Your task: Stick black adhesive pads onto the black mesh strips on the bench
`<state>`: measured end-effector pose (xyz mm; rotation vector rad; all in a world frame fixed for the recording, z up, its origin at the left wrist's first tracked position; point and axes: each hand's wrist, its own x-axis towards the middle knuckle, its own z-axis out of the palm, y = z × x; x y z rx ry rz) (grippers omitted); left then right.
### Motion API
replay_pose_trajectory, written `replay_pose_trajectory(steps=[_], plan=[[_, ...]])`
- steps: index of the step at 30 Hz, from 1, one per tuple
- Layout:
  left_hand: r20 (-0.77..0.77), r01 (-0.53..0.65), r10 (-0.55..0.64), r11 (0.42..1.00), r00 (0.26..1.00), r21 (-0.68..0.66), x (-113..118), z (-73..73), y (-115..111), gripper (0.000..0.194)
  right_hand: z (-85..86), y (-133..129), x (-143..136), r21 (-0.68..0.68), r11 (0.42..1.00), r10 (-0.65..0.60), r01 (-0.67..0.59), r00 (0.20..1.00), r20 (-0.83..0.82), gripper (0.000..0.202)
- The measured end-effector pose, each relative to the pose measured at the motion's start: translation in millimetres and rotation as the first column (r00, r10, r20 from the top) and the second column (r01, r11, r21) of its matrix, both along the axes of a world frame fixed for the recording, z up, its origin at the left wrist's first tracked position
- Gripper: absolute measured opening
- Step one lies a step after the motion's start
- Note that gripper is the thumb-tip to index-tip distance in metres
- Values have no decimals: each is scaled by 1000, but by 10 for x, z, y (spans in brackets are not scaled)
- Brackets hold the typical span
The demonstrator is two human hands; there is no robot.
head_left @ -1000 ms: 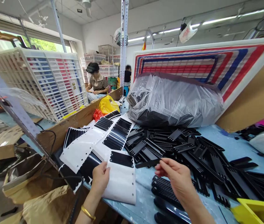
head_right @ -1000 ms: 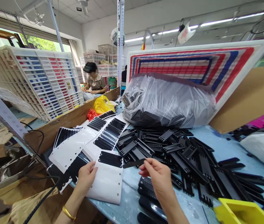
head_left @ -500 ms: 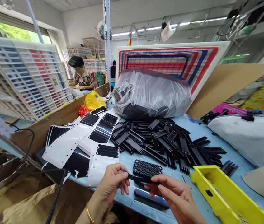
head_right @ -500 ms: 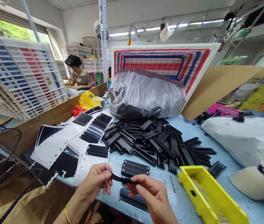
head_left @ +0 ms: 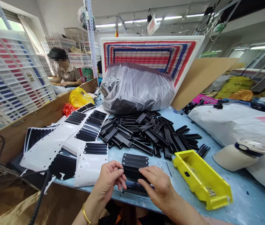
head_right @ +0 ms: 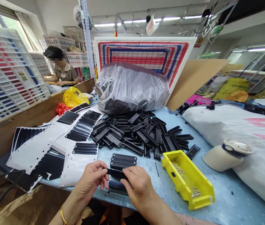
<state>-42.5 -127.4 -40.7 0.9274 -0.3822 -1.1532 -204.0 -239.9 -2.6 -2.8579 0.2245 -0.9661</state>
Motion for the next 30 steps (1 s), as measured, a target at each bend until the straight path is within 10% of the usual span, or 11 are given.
replay_pose_trajectory(steps=[5,9,15,20,26,30], plan=[[68,37,-41,997,997,63,-45,-72,-54,43,-65,-68,-61,56,998,32,-30,999,-31,24],[410,-172,100,974,906,144,11,-214,-80,42,-21,-247,-258,258,961,-101,99,995,-3,21],[916,-248,139,968,376,-45,-15,-474,-106,27,-85,-463,-455,621,694,-321,364,929,-185,21],[984,-184,126,978,127,-102,-102,-617,-158,38,-358,-401,-371,693,631,-274,350,935,-224,26],[998,-82,-17,996,68,23,-39,-614,8,40,-390,-266,-340,702,642,-153,309,949,-277,21],[976,-131,14,991,216,15,29,-654,29,51,-370,-362,-367,619,727,-182,297,953,-244,23]])
